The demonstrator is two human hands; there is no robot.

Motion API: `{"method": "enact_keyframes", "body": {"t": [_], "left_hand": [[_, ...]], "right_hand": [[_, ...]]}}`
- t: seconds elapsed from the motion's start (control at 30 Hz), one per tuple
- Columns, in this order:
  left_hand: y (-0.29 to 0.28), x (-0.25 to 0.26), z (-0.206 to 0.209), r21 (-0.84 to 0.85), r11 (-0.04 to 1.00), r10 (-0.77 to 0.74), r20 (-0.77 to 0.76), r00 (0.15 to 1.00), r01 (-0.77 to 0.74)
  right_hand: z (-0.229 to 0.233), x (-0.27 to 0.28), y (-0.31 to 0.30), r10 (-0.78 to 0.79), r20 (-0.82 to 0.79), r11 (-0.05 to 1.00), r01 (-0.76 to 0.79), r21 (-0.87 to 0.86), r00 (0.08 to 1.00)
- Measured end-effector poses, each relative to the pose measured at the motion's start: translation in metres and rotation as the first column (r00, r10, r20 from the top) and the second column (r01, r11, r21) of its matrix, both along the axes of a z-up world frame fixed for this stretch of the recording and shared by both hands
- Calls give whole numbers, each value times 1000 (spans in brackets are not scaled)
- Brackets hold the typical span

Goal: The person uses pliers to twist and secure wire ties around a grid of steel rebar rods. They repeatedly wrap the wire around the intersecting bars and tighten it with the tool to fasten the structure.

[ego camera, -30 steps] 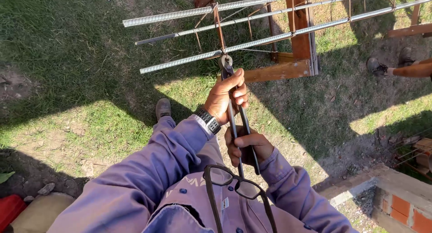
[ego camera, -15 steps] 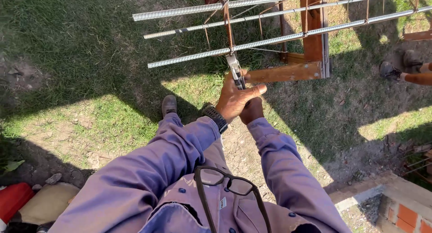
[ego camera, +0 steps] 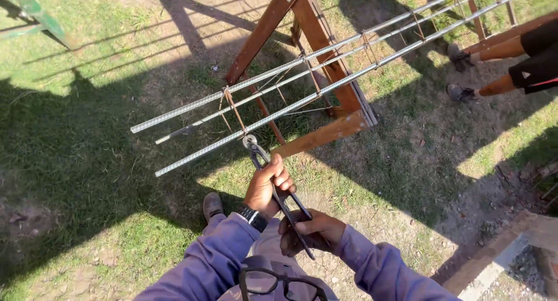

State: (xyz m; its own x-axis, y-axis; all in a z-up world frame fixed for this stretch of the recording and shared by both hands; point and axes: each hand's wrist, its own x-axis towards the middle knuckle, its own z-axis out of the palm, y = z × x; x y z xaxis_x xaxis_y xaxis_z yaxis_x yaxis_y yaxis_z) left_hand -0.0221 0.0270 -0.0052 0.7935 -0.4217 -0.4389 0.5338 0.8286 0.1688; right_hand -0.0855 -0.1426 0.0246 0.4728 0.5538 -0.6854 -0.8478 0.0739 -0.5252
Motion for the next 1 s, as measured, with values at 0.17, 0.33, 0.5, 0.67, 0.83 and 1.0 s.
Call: {"method": "enact_keyframes", "body": {"t": [0.17, 0.33, 0.5, 0.67, 0.83, 1.0], "left_hand": [[1, -8, -18, -216, 972, -66, 117, 991, 90], [-12, -3, -4, 321, 944, 139, -179, 974, -76], [-33, -6, 23, 624, 780, 193, -178, 965, -40], [-51, 7, 16, 723, 690, 315, -250, 916, -39], [-32, -2, 15, 510, 856, 111, -332, 937, 80], [0, -13, 21, -40, 997, -71, -45, 996, 69]], "right_hand": [[14, -13, 18, 80, -347, 983, -16, 184, 935], [5, -12, 22, 107, 19, 953, -97, -287, 994], [-46, -4, -2, 516, 254, 564, -101, -820, 818], [-64, -12, 16, 583, 311, 360, 104, -927, 750], [-31, -25, 23, 555, 305, 448, 31, -894, 774], [-13, -30, 8, -120, -55, 988, 125, 95, 991]]}}
